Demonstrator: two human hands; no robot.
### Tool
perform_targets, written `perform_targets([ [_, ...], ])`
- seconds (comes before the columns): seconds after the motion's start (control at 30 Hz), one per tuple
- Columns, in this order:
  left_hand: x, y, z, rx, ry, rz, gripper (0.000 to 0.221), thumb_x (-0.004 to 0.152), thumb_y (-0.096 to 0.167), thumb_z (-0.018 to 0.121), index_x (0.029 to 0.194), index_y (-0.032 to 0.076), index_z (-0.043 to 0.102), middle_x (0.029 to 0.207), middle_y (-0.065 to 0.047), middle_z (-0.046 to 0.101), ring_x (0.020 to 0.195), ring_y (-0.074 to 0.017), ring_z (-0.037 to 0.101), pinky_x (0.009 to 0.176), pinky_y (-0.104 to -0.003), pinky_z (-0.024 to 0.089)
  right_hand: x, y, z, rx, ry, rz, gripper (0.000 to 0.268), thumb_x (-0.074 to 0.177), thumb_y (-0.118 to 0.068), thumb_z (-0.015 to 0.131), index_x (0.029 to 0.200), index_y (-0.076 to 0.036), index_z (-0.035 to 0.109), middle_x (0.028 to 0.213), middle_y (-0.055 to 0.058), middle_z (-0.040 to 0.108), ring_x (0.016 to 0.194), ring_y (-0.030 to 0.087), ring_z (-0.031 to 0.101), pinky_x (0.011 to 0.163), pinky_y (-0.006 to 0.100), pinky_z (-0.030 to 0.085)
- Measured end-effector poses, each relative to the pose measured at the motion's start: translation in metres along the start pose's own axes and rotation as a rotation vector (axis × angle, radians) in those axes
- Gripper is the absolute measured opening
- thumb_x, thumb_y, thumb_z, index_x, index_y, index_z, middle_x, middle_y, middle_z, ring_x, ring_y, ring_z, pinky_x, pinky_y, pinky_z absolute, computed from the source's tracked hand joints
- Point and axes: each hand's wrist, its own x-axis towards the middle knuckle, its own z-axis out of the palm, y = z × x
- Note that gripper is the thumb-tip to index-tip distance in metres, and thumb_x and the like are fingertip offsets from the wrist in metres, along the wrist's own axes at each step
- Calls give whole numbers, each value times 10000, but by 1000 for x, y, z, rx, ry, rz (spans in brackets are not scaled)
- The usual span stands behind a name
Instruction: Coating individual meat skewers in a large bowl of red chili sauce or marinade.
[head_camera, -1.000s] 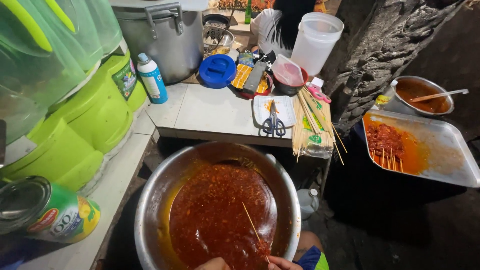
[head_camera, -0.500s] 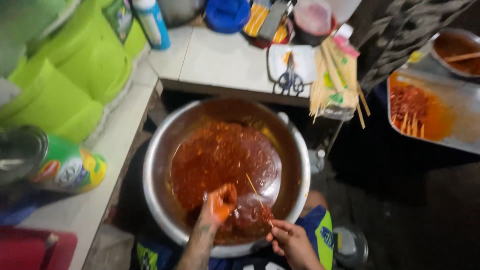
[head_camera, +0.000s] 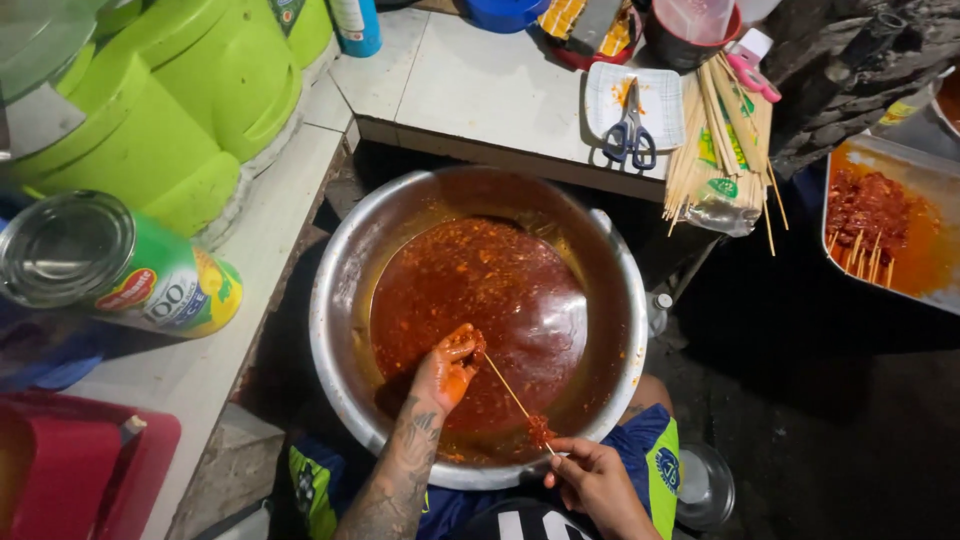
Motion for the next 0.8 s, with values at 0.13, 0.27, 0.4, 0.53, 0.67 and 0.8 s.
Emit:
perform_targets([
  [0.13, -21, 9, 11, 180, -34, 2, 561, 835, -111, 635, 1349, 113, 643, 1139, -100, 715, 1004, -195, 646, 992, -349, 352, -4, -7, 5, -27, 5, 36, 282, 986, 12, 637, 1224, 65, 780, 691, 174, 689, 424, 147, 406, 403, 260, 299],
  [0.27, -32, 9, 18, 216, -32, -20, 499, 839, -133, 641, 1293, 72, 671, 1158, -134, 735, 1015, -234, 674, 945, -351, 426, -4, -6, 11, -57, 13, 3, 259, 980, -17, 642, 1193, 54, 772, 682, 161, 707, 405, 149, 447, 382, 250, 273],
  [0.4, -24, -5, 12, 49, -73, -26, 328, 918, -97, 615, 1239, -29, 613, 1094, -233, 672, 1007, -347, 667, 901, -419, 576, 1, 1, 14, 36, -10, -62, 220, 976, 7, 646, 1163, 71, 742, 711, 197, 735, 386, 172, 495, 357, 251, 241],
  [0.53, -41, -2, 26, -3, -96, 2, 242, 958, 40, 617, 1196, 26, 661, 1092, -144, 693, 1044, -345, 675, 1009, -535, 553, -2, -6, 18, 47, 3, -53, 242, 979, 6, 635, 1192, 73, 729, 715, 193, 730, 393, 176, 503, 340, 247, 225],
  [0.67, -61, 8, 44, 161, 18, 41, 404, 978, -1, 572, 1380, -38, 574, 1240, -234, 665, 1073, -343, 663, 972, -503, 568, -1, -3, 16, 10, 3, -39, 231, 986, -2, 638, 1186, 72, 728, 705, 209, 737, 380, 190, 519, 358, 264, 269],
  [0.8, -60, 12, 42, 193, -29, 49, 409, 919, -78, 600, 1324, -109, 561, 1276, -305, 659, 1149, -393, 663, 1022, -546, 557, 1, 3, 14, 4, 19, -52, 221, 985, 3, 640, 1177, 79, 717, 695, 222, 735, 364, 205, 523, 348, 266, 274],
])
